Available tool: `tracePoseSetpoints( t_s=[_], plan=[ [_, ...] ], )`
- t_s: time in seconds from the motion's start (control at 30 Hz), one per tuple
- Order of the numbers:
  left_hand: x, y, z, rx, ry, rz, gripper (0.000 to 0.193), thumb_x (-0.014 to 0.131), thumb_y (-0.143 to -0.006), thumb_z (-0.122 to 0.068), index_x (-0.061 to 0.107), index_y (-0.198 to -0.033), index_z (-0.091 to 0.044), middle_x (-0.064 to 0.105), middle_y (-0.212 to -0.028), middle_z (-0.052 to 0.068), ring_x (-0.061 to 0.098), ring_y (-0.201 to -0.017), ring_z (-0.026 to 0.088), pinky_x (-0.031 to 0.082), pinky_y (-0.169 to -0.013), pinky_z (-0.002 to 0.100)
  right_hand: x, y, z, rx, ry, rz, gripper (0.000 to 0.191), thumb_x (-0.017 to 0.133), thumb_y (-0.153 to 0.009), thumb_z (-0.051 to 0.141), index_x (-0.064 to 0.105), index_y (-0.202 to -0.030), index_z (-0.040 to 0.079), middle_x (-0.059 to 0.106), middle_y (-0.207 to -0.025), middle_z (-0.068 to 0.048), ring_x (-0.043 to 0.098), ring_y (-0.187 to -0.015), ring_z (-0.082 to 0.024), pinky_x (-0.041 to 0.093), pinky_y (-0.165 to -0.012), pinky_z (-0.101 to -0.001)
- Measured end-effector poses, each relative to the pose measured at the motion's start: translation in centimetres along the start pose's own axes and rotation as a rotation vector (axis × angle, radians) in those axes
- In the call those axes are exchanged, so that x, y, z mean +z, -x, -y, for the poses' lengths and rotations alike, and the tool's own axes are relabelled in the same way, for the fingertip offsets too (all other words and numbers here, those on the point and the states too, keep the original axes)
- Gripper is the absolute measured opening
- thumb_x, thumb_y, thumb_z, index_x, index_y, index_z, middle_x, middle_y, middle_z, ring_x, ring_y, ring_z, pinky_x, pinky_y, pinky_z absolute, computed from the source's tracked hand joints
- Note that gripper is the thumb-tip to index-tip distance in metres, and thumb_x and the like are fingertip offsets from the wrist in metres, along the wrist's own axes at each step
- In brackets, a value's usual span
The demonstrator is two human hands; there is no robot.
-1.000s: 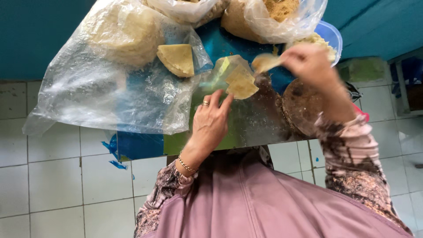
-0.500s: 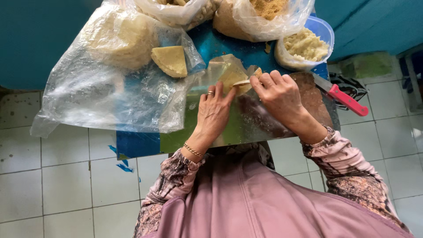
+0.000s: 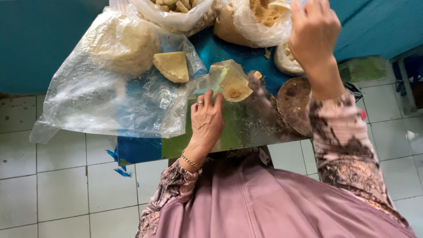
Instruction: The person pinches pieces from a block of dough and flattens and shapes each piece by hand into thin diamond-shaped pieces, arranging the shaped pieces in a row on the metal table. A knife and bags of dough and filling sit on the table.
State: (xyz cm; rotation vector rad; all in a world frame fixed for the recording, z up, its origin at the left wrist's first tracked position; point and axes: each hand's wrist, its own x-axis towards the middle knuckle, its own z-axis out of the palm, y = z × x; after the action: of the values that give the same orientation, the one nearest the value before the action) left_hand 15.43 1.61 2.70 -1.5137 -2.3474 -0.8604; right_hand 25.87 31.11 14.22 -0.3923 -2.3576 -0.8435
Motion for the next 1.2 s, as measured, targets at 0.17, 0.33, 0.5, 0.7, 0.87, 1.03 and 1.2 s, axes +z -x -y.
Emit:
tracePoseSetpoints(
  t_s=[0.17, 0.33, 0.5, 0.7, 0.87, 1.03, 1.2],
  plan=[
    [1.1, -1.3, 0.1, -0.094, 0.027, 0.015, 0.014, 0.066, -0.089, -0.009, 0.062, -0.103, -0.008, 0.059, -0.108, 0.011, 0.061, -0.103, 0.030, 0.049, -0.079, 0.041, 0.8, 1.1, 4.0, 0.005, -0.105, 0.059, 0.024, 0.067, -0.100, 0.022, 0.069, -0.113, 0.002, 0.064, -0.106, -0.018, 0.064, -0.098, -0.031, 0.052, -0.072, -0.0398],
    [3.8, -3.1, -0.5, -0.170, 0.060, 0.048, 0.015, 0.066, -0.083, -0.010, 0.059, -0.095, -0.004, 0.058, -0.103, 0.015, 0.063, -0.098, 0.034, 0.055, -0.076, 0.044, -2.8, 7.4, 10.3, 0.114, -0.385, 0.599, 0.024, 0.076, -0.090, 0.034, 0.070, -0.090, 0.011, 0.065, -0.090, -0.010, 0.069, -0.081, -0.033, 0.055, -0.065, -0.0475],
    [4.9, -3.3, -0.8, -0.211, 0.122, 0.096, 0.022, 0.063, -0.082, -0.002, 0.058, -0.103, -0.001, 0.058, -0.107, 0.017, 0.064, -0.100, 0.036, 0.058, -0.075, 0.044, -4.0, 8.2, 12.6, 0.397, -0.580, 0.503, 0.015, 0.076, -0.091, 0.023, 0.070, -0.095, 0.010, 0.066, -0.098, -0.013, 0.068, -0.080, -0.036, 0.054, -0.065, -0.0482],
    [4.2, -3.8, -1.0, -0.251, 0.265, 0.100, 0.021, 0.063, -0.086, -0.002, 0.056, -0.106, 0.000, 0.062, -0.103, 0.022, 0.067, -0.092, 0.043, 0.054, -0.073, 0.053, -3.6, 8.0, 13.8, 0.594, -0.874, 0.383, 0.012, 0.072, -0.096, 0.015, 0.068, -0.096, 0.005, 0.071, -0.096, -0.013, 0.069, -0.079, -0.033, 0.054, -0.070, -0.0430],
    [3.6, -4.2, -1.1, -0.271, 0.490, -0.018, 0.018, 0.066, -0.092, -0.008, 0.057, -0.106, -0.004, 0.068, -0.103, 0.020, 0.067, -0.090, 0.043, 0.054, -0.075, 0.052, -3.5, 8.0, 14.2, 0.747, -1.128, 0.372, 0.012, 0.074, -0.095, 0.013, 0.073, -0.102, 0.004, 0.074, -0.090, -0.011, 0.074, -0.079, -0.024, 0.056, -0.071, -0.0333],
    [3.0, -3.4, -1.3, -0.147, 0.484, -0.029, 0.016, 0.067, -0.092, -0.006, 0.059, -0.106, -0.004, 0.068, -0.101, 0.017, 0.067, -0.096, 0.040, 0.054, -0.079, 0.049, -4.1, 8.5, 14.3, 0.572, -1.145, 0.289, 0.012, 0.073, -0.094, 0.004, 0.076, -0.105, 0.002, 0.072, -0.097, -0.015, 0.071, -0.085, -0.028, 0.055, -0.075, -0.0351],
    [3.0, -2.2, -0.2, 0.073, 0.405, 0.016, 0.018, 0.064, -0.085, 0.000, 0.064, -0.102, -0.003, 0.068, -0.107, 0.015, 0.065, -0.102, 0.037, 0.055, -0.087, 0.044, -4.6, 9.3, 13.7, 0.335, -0.969, 0.250, 0.023, 0.076, -0.089, 0.007, 0.076, -0.113, 0.004, 0.070, -0.104, -0.014, 0.068, -0.096, -0.034, 0.055, -0.083, -0.0408]
  ],
)
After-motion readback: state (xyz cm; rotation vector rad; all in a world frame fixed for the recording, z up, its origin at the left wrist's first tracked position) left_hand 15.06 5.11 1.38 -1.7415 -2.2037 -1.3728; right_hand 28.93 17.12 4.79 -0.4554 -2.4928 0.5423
